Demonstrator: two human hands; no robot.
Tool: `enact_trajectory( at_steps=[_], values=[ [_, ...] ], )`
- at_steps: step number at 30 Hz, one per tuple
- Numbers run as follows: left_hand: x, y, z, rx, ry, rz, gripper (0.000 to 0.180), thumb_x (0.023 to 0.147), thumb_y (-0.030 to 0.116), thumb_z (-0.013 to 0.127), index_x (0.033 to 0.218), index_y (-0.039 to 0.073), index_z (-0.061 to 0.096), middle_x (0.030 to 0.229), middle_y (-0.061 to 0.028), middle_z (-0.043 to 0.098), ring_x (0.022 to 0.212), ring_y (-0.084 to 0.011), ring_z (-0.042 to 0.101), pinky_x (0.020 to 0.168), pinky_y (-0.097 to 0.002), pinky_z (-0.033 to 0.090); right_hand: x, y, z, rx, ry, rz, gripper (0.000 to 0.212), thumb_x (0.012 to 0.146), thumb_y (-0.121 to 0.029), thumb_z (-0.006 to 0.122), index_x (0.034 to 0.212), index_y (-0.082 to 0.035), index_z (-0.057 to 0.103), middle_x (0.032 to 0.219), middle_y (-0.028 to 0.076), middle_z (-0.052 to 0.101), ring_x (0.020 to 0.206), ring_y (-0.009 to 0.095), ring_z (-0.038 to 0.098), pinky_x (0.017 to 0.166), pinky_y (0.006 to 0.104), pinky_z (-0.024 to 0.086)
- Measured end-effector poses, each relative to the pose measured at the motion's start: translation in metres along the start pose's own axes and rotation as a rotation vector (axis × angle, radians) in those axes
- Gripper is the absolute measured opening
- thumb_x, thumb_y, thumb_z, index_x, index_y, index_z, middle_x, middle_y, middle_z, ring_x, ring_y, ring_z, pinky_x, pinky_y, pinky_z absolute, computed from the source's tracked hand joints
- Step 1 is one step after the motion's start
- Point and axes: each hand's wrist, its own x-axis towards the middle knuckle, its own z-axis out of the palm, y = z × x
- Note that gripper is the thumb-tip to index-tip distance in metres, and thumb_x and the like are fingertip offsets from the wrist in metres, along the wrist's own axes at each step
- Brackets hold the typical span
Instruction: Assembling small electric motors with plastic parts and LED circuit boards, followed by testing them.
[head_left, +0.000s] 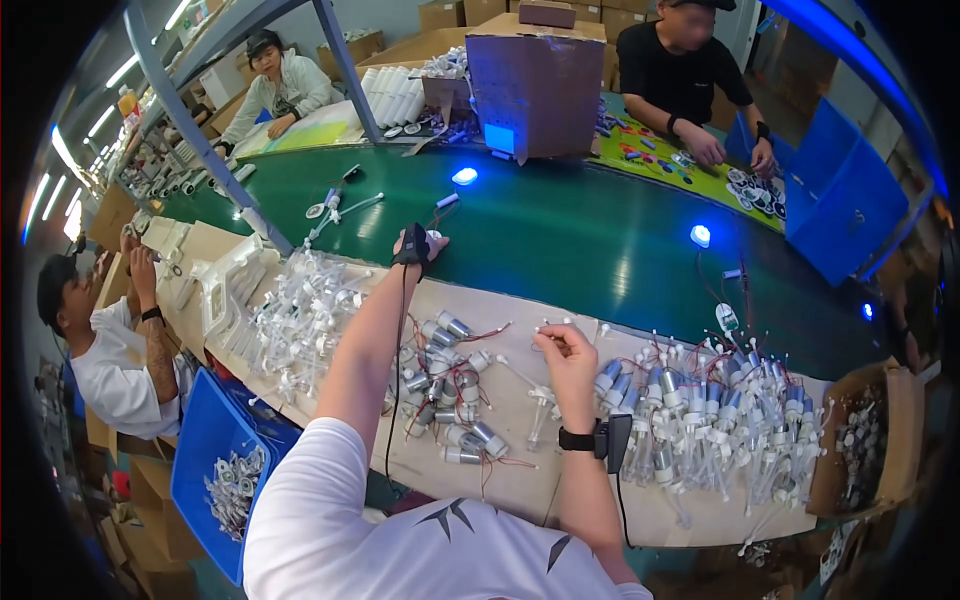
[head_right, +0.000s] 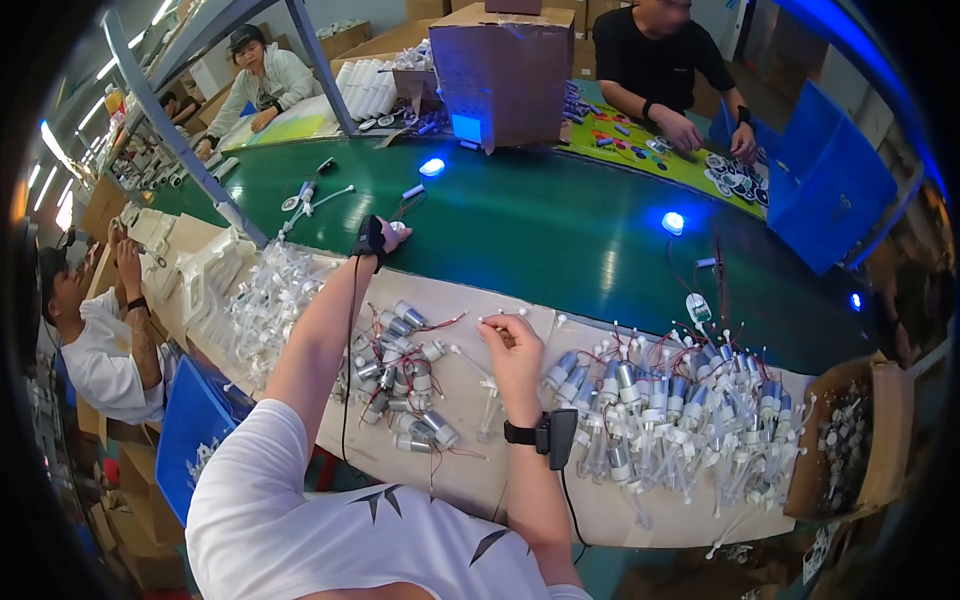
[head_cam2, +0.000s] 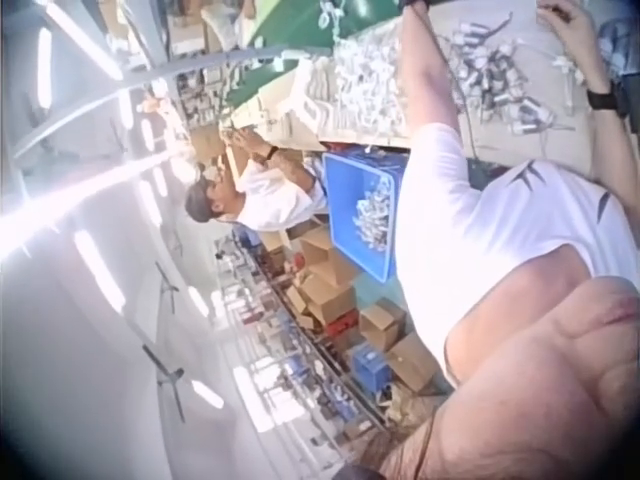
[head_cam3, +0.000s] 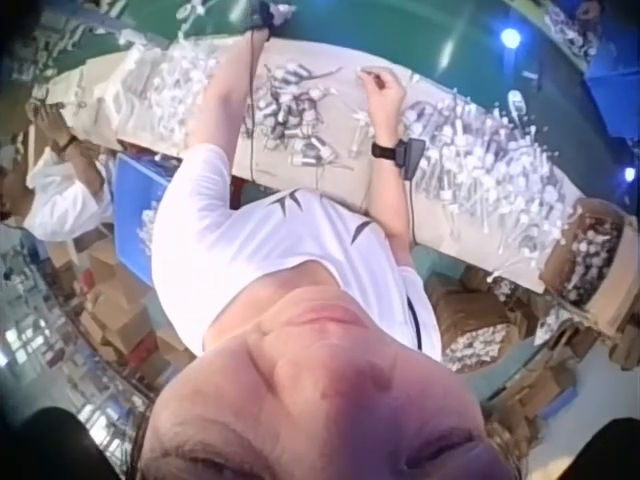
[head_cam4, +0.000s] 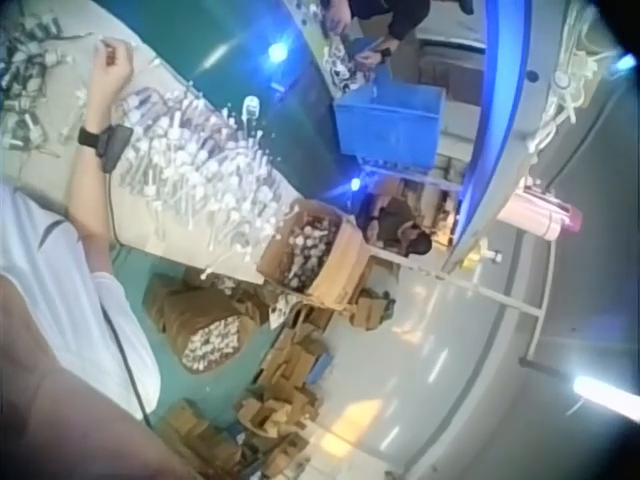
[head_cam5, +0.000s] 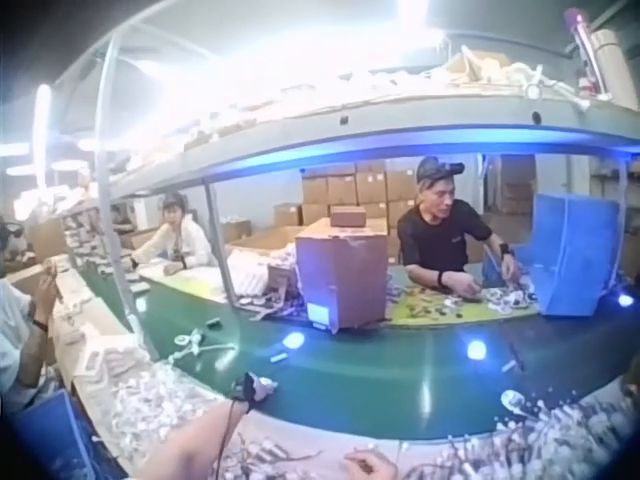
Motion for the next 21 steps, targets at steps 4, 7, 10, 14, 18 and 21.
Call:
enact_trajectory(
  at_steps=[4,7,10,14,18,21],
  values=[
    [-0.006,0.019,-0.012,0.211,-0.132,0.11,0.061,0.066,0.044,0.068,0.108,0.001,0.058,0.106,-0.0221,0.059,0.097,-0.0324,0.058,0.082,-0.0384,0.048,-0.003,-0.009,-0.005,-0.085,-0.006,-0.04,0.007,0.076,0.001,0.066,0.081,0.001,0.061,0.073,0.001,0.057,0.059,0.003,0.048,0.052,0.0175,0.037],
    [-0.002,0.005,-0.01,0.15,0.096,0.091,0.069,0.058,0.046,0.071,0.104,-0.001,0.052,0.091,-0.0202,0.06,0.086,-0.0321,0.06,0.078,-0.0404,0.049,-0.003,-0.017,-0.009,-0.057,0.043,-0.063,0.007,0.075,0.001,0.066,0.08,0.001,0.061,0.072,0.001,0.056,0.057,0.003,0.045,0.05,0.0178,0.033],
    [-0.003,-0.001,-0.018,-0.373,0.068,0.039,0.054,0.062,0.027,0.074,0.102,0.0,0.05,0.09,-0.0163,0.062,0.083,-0.0267,0.062,0.074,-0.0345,0.05,-0.003,-0.019,-0.012,-0.01,0.066,-0.105,0.007,0.076,0.001,0.067,0.081,0.0,0.062,0.074,-0.001,0.058,0.064,0.003,0.051,0.058,0.0163,0.041],
    [-0.044,0.007,-0.062,-0.734,0.106,0.408,0.047,0.067,0.013,0.072,0.107,0.003,0.05,0.091,-0.011,0.062,0.08,-0.0176,0.06,0.072,-0.0286,0.048,-0.006,-0.028,-0.012,0.051,0.047,-0.157,0.007,0.076,0.003,0.065,0.081,0.003,0.061,0.078,0.003,0.059,0.068,0.007,0.054,0.06,0.0182,0.043],
    [-0.111,0.021,-0.089,-0.742,0.092,0.644,0.047,0.072,0.01,0.069,0.114,0.004,0.048,0.092,-0.0065,0.06,0.077,-0.0111,0.056,0.061,-0.0235,0.045,-0.01,-0.027,-0.005,0.031,-0.008,-0.167,0.005,0.077,0.003,0.063,0.082,0.004,0.062,0.081,0.005,0.059,0.069,0.008,0.055,0.06,0.0189,0.043],
    [-0.176,0.041,-0.099,-0.754,0.051,0.777,0.046,0.077,0.003,0.064,0.119,0.005,0.045,0.095,-0.0017,0.057,0.073,-0.0064,0.053,0.052,-0.019,0.042,-0.014,-0.027,-0.001,-0.008,-0.013,-0.192,0.005,0.077,0.002,0.062,0.082,0.004,0.063,0.079,0.004,0.06,0.067,0.008,0.054,0.058,0.0193,0.043]
  ],
)
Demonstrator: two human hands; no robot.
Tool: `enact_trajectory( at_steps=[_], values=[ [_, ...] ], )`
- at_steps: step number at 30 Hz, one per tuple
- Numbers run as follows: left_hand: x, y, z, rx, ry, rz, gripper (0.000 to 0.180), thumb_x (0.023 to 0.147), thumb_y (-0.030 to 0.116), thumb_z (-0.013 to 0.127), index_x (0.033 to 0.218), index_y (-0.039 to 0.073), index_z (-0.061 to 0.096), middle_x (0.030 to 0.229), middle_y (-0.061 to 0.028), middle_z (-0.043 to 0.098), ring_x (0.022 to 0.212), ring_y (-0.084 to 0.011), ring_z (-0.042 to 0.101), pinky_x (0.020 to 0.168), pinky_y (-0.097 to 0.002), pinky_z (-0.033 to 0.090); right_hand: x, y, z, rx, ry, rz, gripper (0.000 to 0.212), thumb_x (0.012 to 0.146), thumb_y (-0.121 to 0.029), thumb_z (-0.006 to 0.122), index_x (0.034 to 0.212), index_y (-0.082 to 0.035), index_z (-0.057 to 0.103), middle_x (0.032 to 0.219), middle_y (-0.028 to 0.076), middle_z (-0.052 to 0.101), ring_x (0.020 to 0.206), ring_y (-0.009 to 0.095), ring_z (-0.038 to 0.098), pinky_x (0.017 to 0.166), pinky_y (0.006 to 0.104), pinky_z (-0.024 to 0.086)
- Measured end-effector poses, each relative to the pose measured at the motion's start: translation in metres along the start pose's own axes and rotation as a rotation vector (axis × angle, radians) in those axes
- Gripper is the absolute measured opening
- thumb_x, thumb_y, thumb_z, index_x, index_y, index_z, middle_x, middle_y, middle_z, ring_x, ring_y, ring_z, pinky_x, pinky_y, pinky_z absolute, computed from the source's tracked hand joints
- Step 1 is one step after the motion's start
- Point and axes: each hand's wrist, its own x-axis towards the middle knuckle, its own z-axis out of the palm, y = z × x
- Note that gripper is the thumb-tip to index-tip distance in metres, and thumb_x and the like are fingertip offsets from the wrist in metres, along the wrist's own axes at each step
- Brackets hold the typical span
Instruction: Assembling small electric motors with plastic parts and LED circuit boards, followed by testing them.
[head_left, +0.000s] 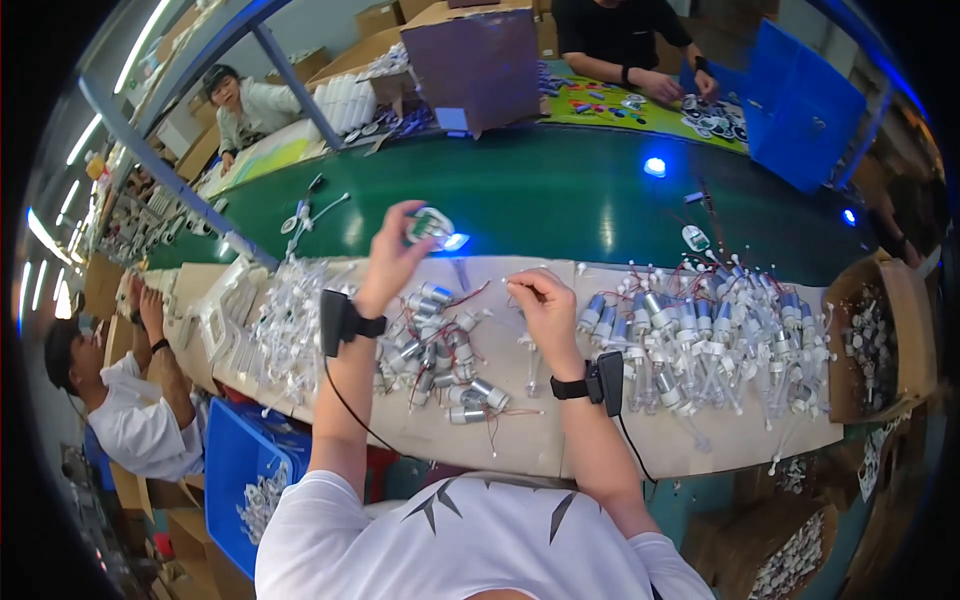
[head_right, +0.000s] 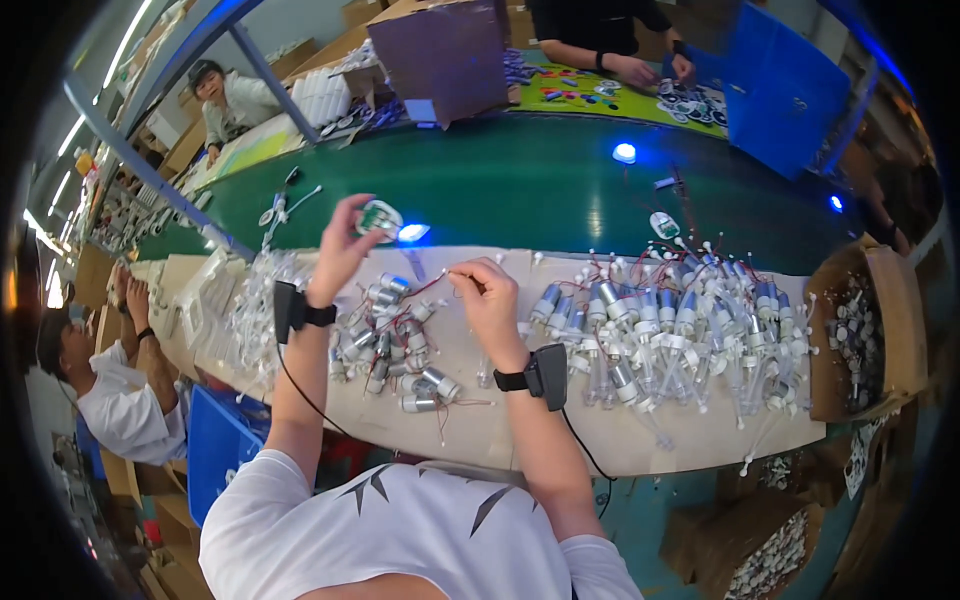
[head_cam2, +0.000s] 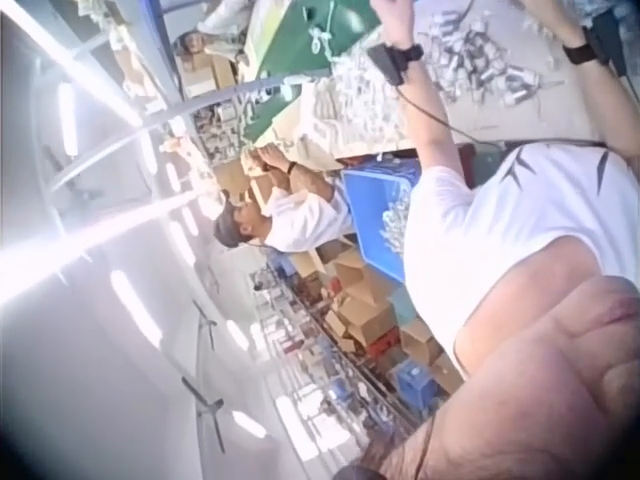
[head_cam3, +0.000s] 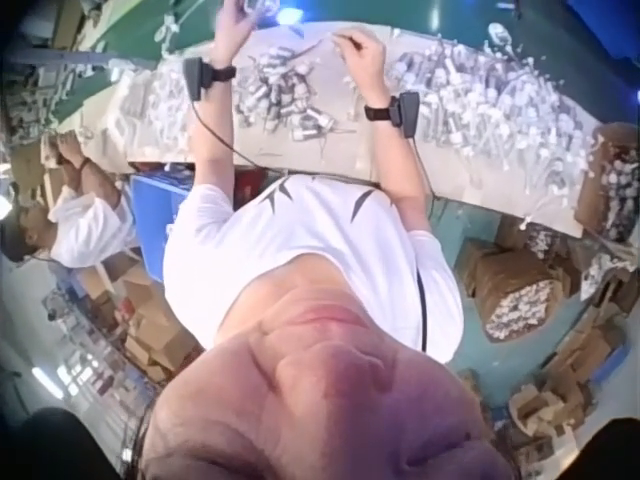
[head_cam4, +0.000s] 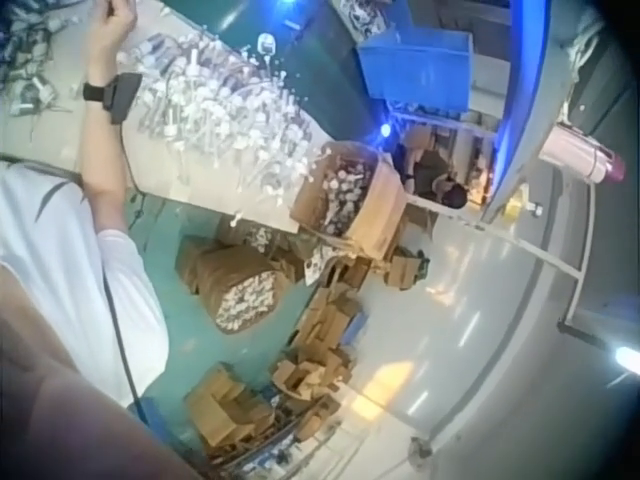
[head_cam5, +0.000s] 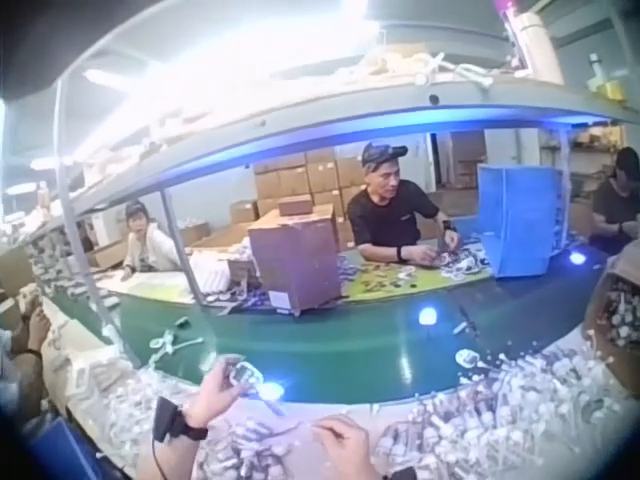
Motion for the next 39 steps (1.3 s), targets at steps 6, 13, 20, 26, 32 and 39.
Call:
enact_trajectory(
  at_steps=[6,13,20,26,32,39],
  values=[
    [-0.063,0.033,0.037,-0.439,-0.045,-0.292,0.04,0.084,0.003,0.057,0.121,0.004,0.043,0.09,-0.0022,0.056,0.062,-0.0048,0.051,0.051,-0.0182,0.041,-0.011,0.001,0.022,-0.096,-0.074,0.063,0.004,0.076,-0.001,0.065,0.079,0.0,0.063,0.073,0.002,0.06,0.063,0.006,0.052,0.054,0.02,0.04],
    [-0.098,0.027,0.051,-0.514,-0.003,-0.359,0.037,0.09,0.007,0.047,0.124,0.006,0.035,0.077,-0.0038,0.055,0.059,-0.0069,0.051,0.051,-0.0198,0.041,-0.021,-0.003,0.034,-0.347,-0.07,-0.151,0.004,0.076,-0.009,0.061,0.077,-0.005,0.061,0.074,0.008,0.057,0.063,0.025,0.057,0.055,0.0335,0.044],
    [-0.105,0.033,0.057,-0.681,0.022,-0.376,0.031,0.09,0.006,0.046,0.118,0.002,0.036,0.088,-0.0053,0.053,0.067,-0.0089,0.056,0.055,-0.0205,0.044,-0.024,-0.002,0.036,-0.45,-0.085,-0.279,0.001,0.075,-0.008,0.06,0.075,-0.007,0.059,0.076,0.006,0.055,0.066,0.027,0.056,0.06,0.0372,0.043],
    [-0.1,0.039,0.054,-0.366,-0.014,-0.346,0.027,0.091,0.01,0.048,0.114,0.0,0.039,0.083,-0.0068,0.056,0.063,-0.0101,0.058,0.052,-0.0226,0.045,-0.022,-0.003,0.035,-0.5,-0.082,-0.339,0.002,0.074,-0.008,0.06,0.075,-0.007,0.059,0.074,0.006,0.055,0.063,0.027,0.055,0.058,0.0369,0.042],
    [-0.102,0.032,0.057,-0.22,-0.018,-0.285,0.023,0.091,0.011,0.047,0.11,-0.001,0.04,0.078,-0.0093,0.058,0.06,-0.0115,0.058,0.051,-0.0244,0.045,-0.023,0.0,0.036,-0.525,-0.067,-0.361,0.004,0.073,-0.008,0.061,0.074,-0.007,0.058,0.073,0.006,0.055,0.062,0.027,0.055,0.058,0.037,0.041],
    [-0.102,0.037,0.059,-0.176,-0.008,-0.241,0.022,0.093,0.013,0.045,0.109,-0.001,0.04,0.076,-0.0082,0.056,0.059,-0.0112,0.055,0.051,-0.0248,0.043,-0.022,0.0,0.035,-0.556,-0.068,-0.381,0.006,0.073,-0.006,0.06,0.076,-0.006,0.055,0.074,0.006,0.054,0.065,0.027,0.054,0.059,0.0373,0.04]
  ],
)
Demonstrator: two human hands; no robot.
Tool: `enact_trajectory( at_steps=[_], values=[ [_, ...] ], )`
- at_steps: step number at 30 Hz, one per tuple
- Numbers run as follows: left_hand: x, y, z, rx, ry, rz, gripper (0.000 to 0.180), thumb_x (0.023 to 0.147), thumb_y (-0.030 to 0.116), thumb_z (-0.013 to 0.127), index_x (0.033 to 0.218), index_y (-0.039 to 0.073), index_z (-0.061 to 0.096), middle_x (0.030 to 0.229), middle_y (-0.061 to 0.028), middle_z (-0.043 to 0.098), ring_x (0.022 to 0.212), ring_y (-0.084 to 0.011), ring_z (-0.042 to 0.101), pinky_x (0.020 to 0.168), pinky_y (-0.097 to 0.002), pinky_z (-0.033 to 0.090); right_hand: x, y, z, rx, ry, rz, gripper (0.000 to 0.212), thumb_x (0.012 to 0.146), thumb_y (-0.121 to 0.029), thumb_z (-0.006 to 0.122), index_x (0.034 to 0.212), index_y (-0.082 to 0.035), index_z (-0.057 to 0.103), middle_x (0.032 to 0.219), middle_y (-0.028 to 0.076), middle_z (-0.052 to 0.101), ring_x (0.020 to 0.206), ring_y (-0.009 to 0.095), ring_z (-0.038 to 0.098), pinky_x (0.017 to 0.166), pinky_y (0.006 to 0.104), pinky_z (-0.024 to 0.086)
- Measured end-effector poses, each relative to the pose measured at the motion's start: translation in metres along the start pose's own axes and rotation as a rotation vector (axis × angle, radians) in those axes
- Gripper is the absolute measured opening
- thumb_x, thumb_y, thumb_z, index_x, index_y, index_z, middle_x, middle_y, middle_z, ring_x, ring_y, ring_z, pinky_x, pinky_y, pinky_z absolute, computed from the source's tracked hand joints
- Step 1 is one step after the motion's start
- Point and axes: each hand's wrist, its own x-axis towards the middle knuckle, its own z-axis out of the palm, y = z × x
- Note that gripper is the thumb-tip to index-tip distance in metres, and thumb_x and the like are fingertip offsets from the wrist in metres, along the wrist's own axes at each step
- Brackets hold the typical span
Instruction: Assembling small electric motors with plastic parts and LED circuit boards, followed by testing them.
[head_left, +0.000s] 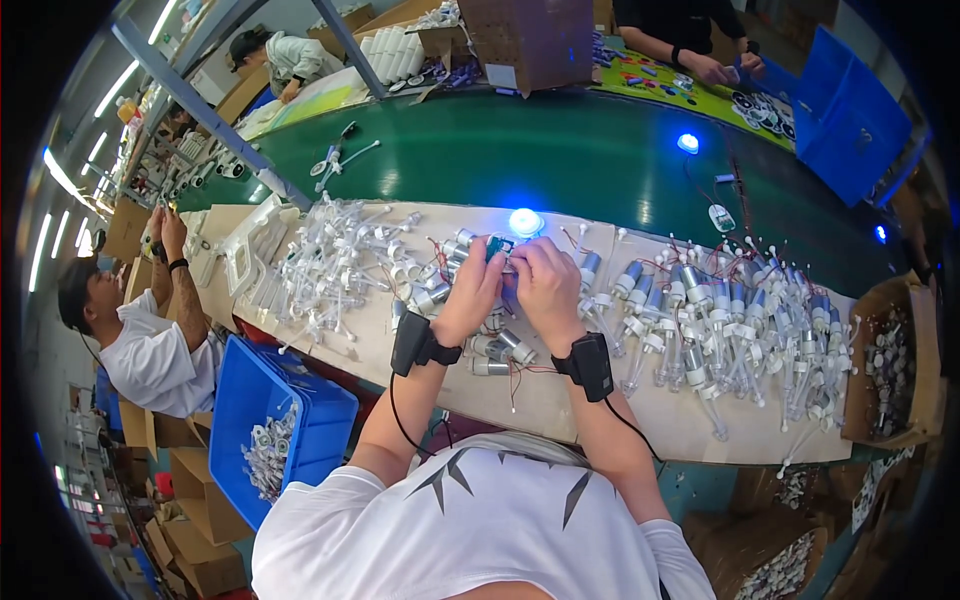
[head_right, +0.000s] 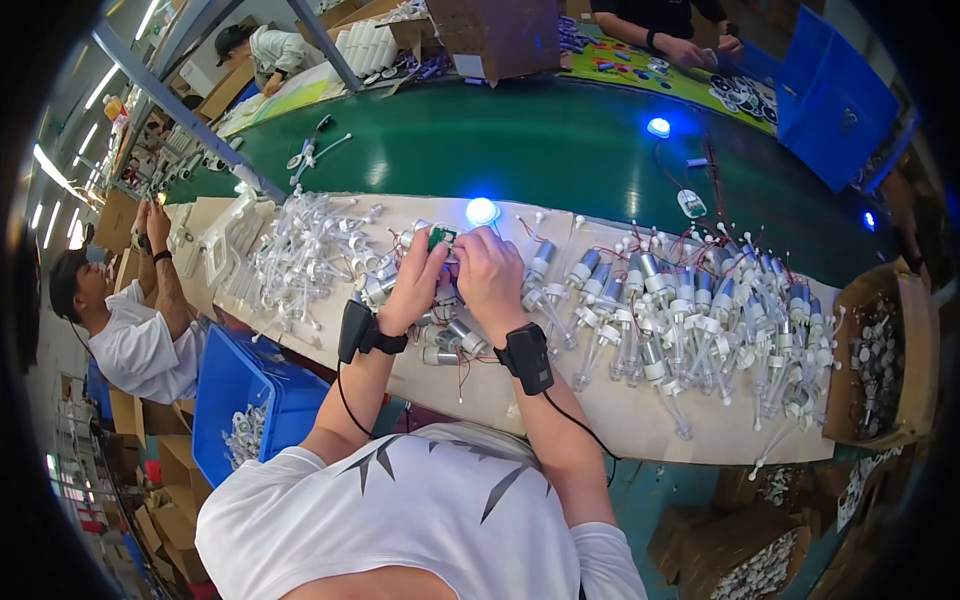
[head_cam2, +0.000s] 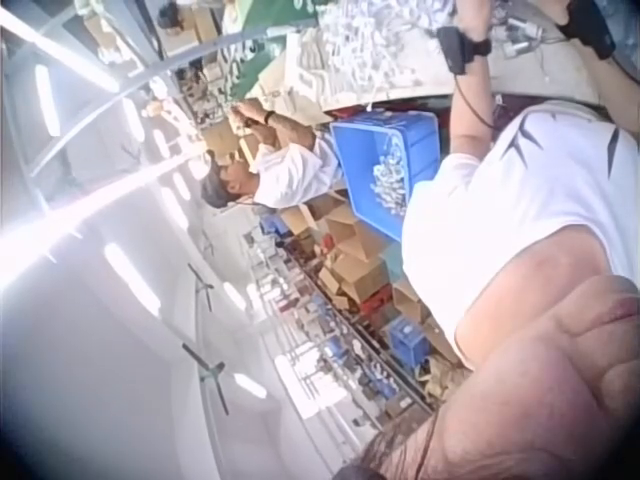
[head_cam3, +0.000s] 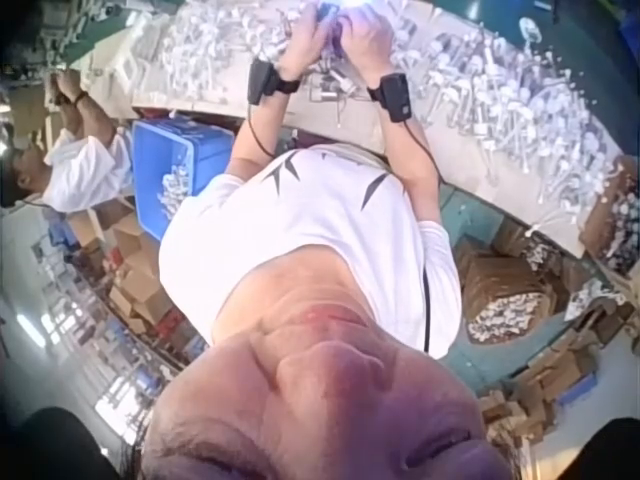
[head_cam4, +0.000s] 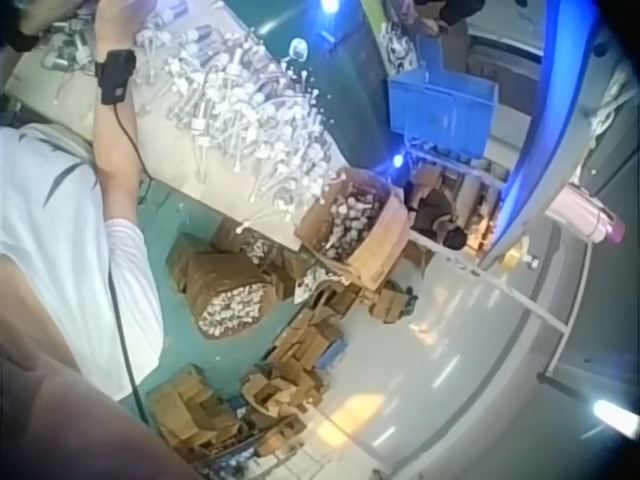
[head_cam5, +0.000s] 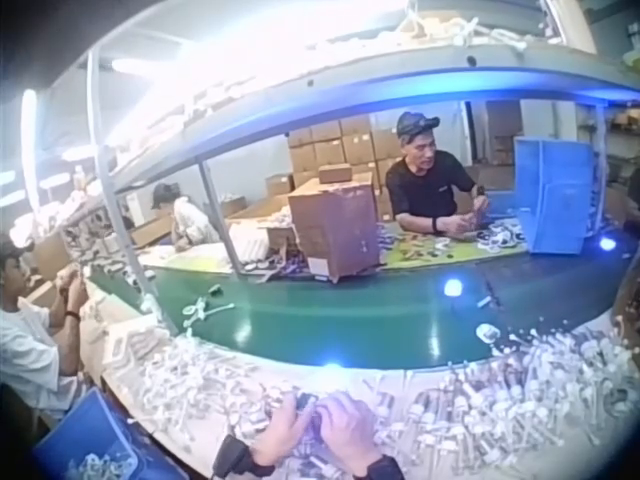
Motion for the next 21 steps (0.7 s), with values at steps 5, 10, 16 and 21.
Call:
enact_trajectory(
  at_steps=[5,10,16,21],
  values=[
    [0.0,-0.005,0.006,-0.194,-0.027,-0.081,0.021,0.096,0.017,0.039,0.112,0.003,0.04,0.081,-0.0002,0.048,0.058,-0.0058,0.044,0.05,-0.0197,0.036,-0.002,-0.002,0.001,-0.023,0.009,0.008,0.007,0.073,-0.005,0.059,0.077,-0.006,0.054,0.075,0.007,0.053,0.066,0.027,0.054,0.059,0.037,0.039],
    [0.004,-0.012,0.012,-0.225,-0.036,-0.095,0.02,0.095,0.017,0.041,0.11,0.004,0.04,0.081,0.0003,0.047,0.061,-0.005,0.043,0.052,-0.0194,0.036,-0.003,0.004,0.003,-0.028,0.066,-0.003,0.007,0.072,-0.004,0.058,0.076,-0.006,0.053,0.074,0.007,0.053,0.064,0.028,0.053,0.059,0.0372,0.039],
    [0.005,-0.002,0.014,-0.236,-0.036,-0.083,0.019,0.095,0.017,0.042,0.11,0.005,0.04,0.081,0.0014,0.046,0.063,-0.0042,0.042,0.054,-0.019,0.036,-0.001,0.006,0.002,-0.029,0.089,-0.001,0.007,0.07,-0.003,0.059,0.073,-0.006,0.053,0.072,0.007,0.053,0.062,0.028,0.053,0.057,0.0378,0.039],
    [0.008,-0.006,0.009,-0.343,-0.075,-0.121,0.019,0.094,0.014,0.042,0.11,0.003,0.041,0.078,-0.0004,0.049,0.06,-0.0051,0.044,0.049,-0.0215,0.036,0.003,0.005,-0.002,-0.02,0.033,0.009,0.006,0.071,-0.003,0.058,0.073,-0.006,0.053,0.073,0.007,0.053,0.062,0.028,0.053,0.057,0.0383,0.039]
  ],
)
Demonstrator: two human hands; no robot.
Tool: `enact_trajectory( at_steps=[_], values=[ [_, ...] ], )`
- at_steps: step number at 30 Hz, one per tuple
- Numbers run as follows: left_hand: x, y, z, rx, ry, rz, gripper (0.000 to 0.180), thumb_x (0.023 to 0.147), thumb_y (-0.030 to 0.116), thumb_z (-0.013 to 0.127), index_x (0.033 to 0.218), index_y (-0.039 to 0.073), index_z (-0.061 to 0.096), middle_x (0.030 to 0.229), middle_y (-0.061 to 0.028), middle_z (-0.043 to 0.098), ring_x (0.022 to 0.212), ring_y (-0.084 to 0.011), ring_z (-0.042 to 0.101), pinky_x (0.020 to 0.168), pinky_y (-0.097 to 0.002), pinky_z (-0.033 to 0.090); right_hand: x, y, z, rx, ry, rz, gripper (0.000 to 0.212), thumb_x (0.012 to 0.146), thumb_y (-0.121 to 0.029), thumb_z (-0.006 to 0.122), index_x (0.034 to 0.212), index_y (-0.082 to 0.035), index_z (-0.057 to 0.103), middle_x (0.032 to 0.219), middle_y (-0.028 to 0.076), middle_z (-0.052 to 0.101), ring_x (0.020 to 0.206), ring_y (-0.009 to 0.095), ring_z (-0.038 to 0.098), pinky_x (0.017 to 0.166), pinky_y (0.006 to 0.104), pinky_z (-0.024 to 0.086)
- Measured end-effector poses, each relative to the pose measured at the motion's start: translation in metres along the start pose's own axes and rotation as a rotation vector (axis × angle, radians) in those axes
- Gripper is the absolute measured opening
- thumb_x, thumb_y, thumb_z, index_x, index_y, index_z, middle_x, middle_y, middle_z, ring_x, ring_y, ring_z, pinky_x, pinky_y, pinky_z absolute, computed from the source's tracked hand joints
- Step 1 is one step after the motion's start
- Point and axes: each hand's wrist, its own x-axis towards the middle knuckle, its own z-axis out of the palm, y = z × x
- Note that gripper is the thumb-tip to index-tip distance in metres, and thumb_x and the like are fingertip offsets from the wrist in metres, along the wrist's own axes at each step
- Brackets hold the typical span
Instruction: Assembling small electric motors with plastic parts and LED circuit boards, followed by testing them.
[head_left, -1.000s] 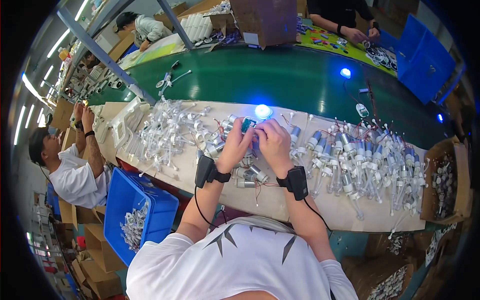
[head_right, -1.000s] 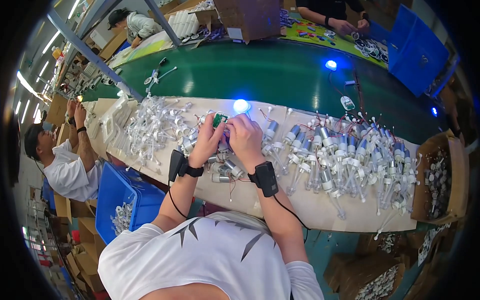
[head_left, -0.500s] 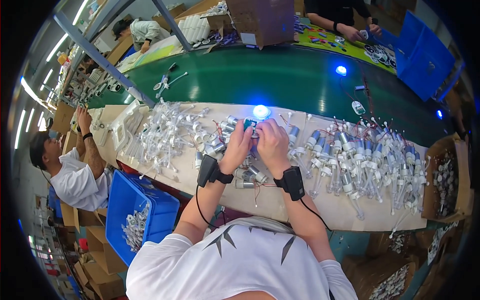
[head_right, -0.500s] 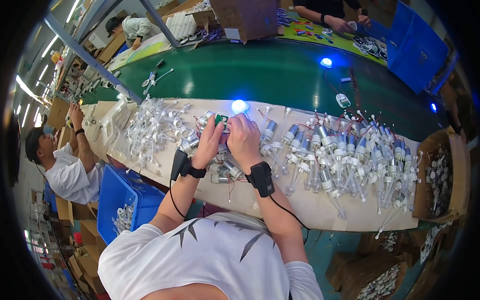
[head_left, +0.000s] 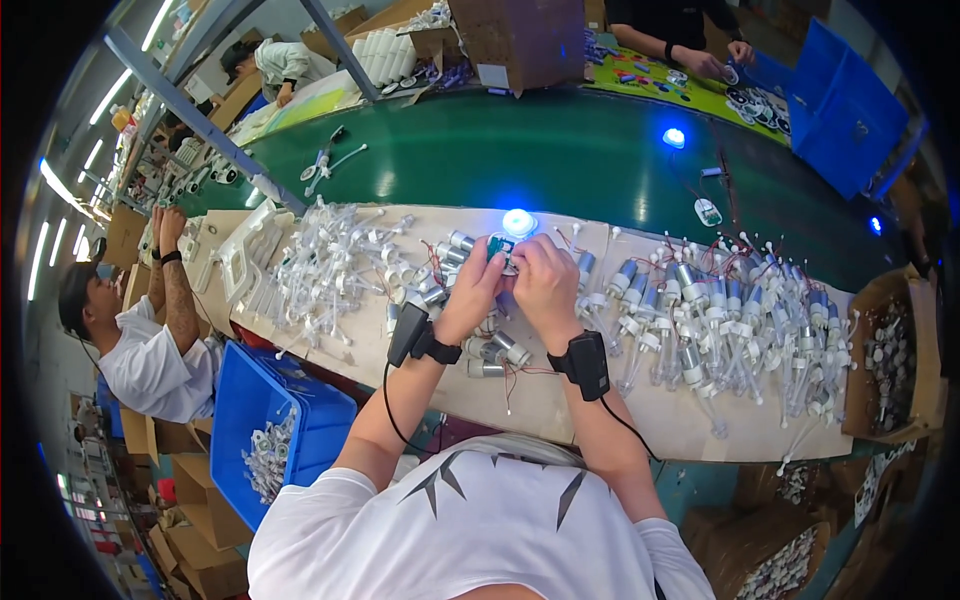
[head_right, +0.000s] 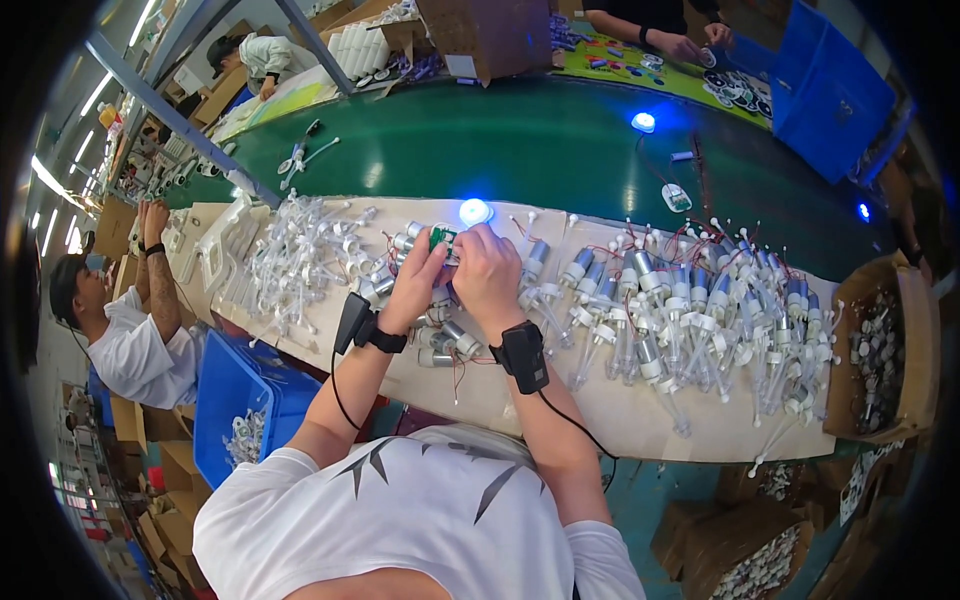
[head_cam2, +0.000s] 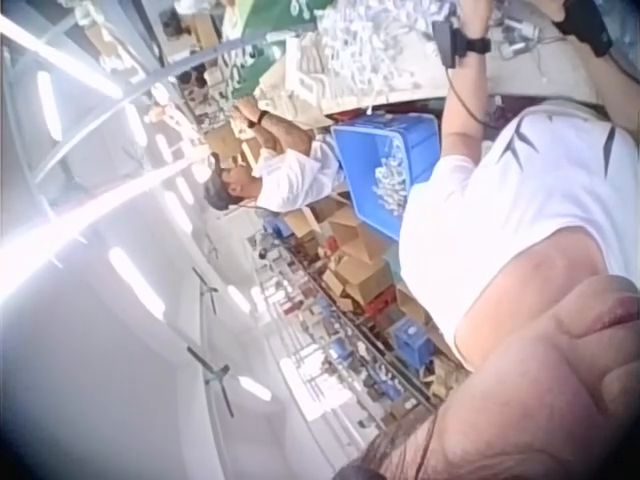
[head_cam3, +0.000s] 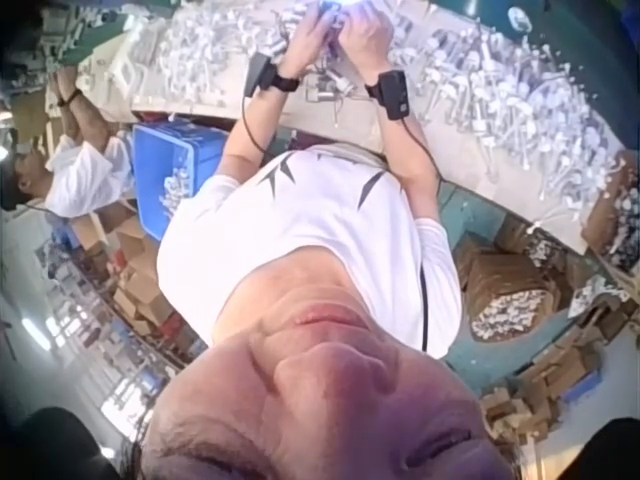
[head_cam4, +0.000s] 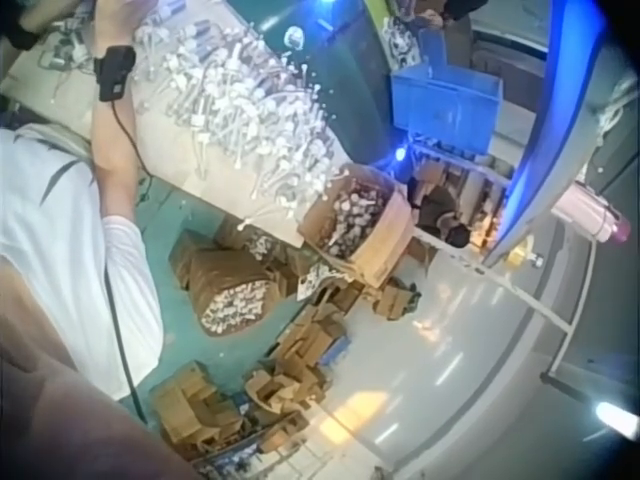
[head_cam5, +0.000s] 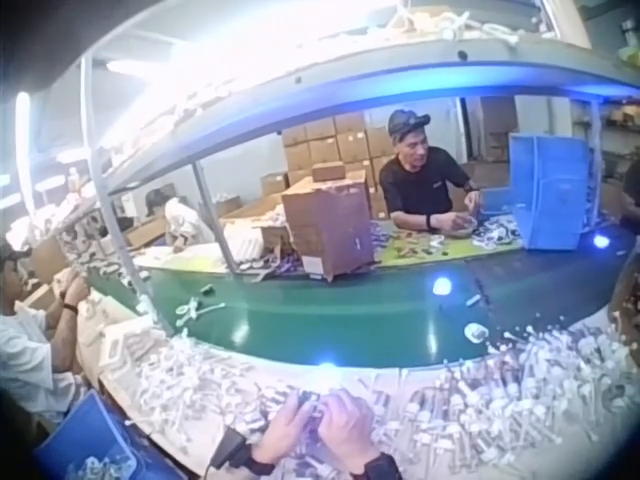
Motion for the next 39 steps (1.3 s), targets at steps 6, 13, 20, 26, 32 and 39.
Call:
enact_trajectory(
  at_steps=[6,13,20,26,32,39],
  values=[
    [-0.004,-0.011,0.006,-0.007,0.072,0.015,0.02,0.094,0.015,0.041,0.11,0.003,0.042,0.079,-0.0011,0.049,0.061,-0.0054,0.044,0.051,-0.0208,0.037,-0.006,-0.003,0.002,-0.04,-0.033,0.061,0.006,0.072,-0.003,0.057,0.074,-0.006,0.053,0.074,0.008,0.053,0.064,0.028,0.053,0.058,0.0384,0.04],
    [0.0,-0.003,0.007,0.007,-0.012,-0.027,0.018,0.095,0.016,0.04,0.107,0.003,0.04,0.084,-0.0021,0.049,0.067,-0.0062,0.046,0.055,-0.0213,0.04,-0.004,0.003,0.0,-0.031,-0.021,0.074,0.006,0.072,-0.003,0.057,0.074,-0.006,0.052,0.074,0.008,0.053,0.064,0.028,0.054,0.058,0.0382,0.04],
    [0.005,-0.001,0.0,-0.1,0.002,-0.155,0.016,0.095,0.017,0.04,0.106,0.006,0.044,0.076,0.0023,0.045,0.056,-0.0041,0.038,0.047,-0.0194,0.032,-0.001,0.002,-0.002,-0.086,-0.062,0.056,0.004,0.075,-0.004,0.056,0.076,-0.006,0.053,0.075,0.008,0.055,0.064,0.03,0.055,0.057,0.0385,0.042],
    [0.005,-0.007,0.001,-0.207,0.05,-0.173,0.018,0.096,0.018,0.038,0.107,0.006,0.046,0.078,0.0016,0.049,0.06,-0.0028,0.045,0.049,-0.0177,0.035,-0.002,-0.001,0.001,-0.078,-0.018,0.064,0.003,0.075,-0.004,0.056,0.077,-0.005,0.053,0.076,0.008,0.054,0.066,0.03,0.055,0.057,0.0389,0.042],
    [0.003,-0.016,0.011,0.025,0.087,-0.017,0.022,0.096,0.019,0.036,0.108,0.002,0.044,0.083,-0.0031,0.054,0.067,-0.0092,0.052,0.057,-0.0242,0.044,-0.008,0.002,0.005,-0.059,-0.004,0.11,0.007,0.072,-0.001,0.056,0.077,-0.005,0.052,0.077,0.01,0.053,0.068,0.03,0.054,0.06,0.0397,0.042],
    [0.008,-0.021,0.004,0.209,0.033,-0.034,0.023,0.095,0.018,0.037,0.109,0.0,0.042,0.079,-0.0079,0.055,0.069,-0.0135,0.053,0.061,-0.0289,0.044,-0.009,0.006,0.006,-0.076,-0.048,0.071,0.011,0.069,0.002,0.053,0.077,-0.004,0.05,0.079,0.011,0.052,0.069,0.031,0.054,0.062,0.0401,0.042]
  ],
)
